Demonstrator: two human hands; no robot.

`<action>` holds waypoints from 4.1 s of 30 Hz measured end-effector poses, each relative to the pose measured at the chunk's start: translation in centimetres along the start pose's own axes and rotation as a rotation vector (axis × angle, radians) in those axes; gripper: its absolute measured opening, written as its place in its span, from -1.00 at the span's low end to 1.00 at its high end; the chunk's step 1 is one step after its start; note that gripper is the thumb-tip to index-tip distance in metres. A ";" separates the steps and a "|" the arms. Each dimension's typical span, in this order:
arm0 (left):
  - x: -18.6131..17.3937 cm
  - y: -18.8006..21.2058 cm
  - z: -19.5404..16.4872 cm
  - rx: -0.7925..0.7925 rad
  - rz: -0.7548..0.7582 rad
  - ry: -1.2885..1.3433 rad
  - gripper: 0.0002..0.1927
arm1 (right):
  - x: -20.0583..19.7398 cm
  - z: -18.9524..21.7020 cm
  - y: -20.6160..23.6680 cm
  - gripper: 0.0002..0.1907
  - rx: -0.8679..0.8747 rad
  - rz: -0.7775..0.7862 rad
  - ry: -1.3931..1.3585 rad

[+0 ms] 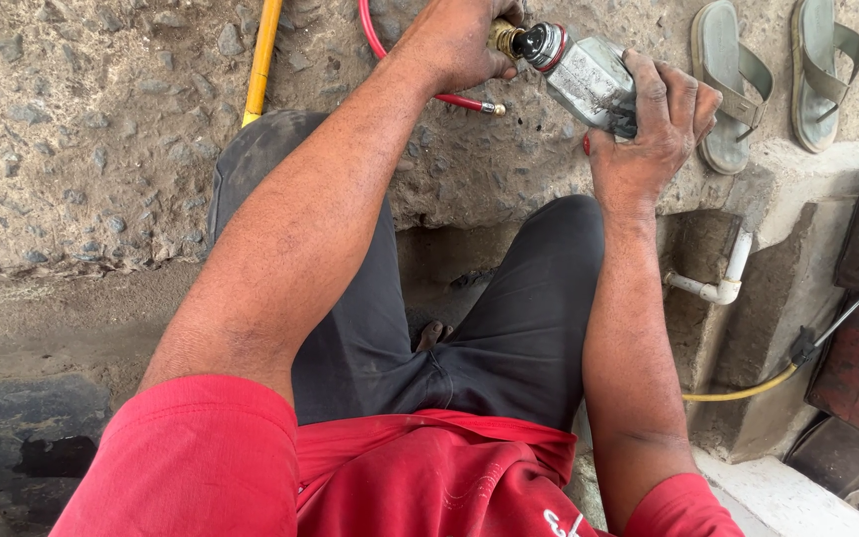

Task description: The person pours liquid from a bottle into a brass container, then uses the container to apply the liquid to the inner surface of a bicycle wheel rim. The person rotates the rim and rubs the liquid along the inner edge with their hands.

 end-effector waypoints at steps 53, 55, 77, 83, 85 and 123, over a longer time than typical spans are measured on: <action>-0.8 0.4 -0.5 0.035 -0.015 0.017 -0.43 | -0.4 0.5 -0.2 -0.11 -0.006 0.001 -0.006; -0.8 0.4 -0.6 0.036 -0.030 0.018 -0.41 | -0.4 0.5 -0.2 -0.10 0.004 0.014 -0.006; -0.9 0.4 -0.5 0.052 -0.017 0.008 -0.43 | -0.5 0.5 -0.2 -0.09 -0.007 0.031 -0.018; -0.8 0.5 -0.5 0.035 -0.008 0.010 -0.43 | -0.6 0.4 -0.2 -0.09 -0.007 0.028 0.000; -1.0 0.5 -0.5 0.034 -0.007 0.018 -0.43 | -0.5 0.4 -0.2 -0.10 -0.004 0.028 0.002; -1.1 0.9 0.2 0.054 0.010 0.028 -0.47 | -0.6 1.2 -0.2 -0.17 -0.011 0.007 0.004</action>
Point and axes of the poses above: each hand's wrist, its own y-axis away from the middle knuckle, its own x-axis out of the palm, z = x × y, the point moved 3 cm from there along -y, towards the middle knuckle, and after that the axes turned 4 degrees about x, right-handed, at the moved point
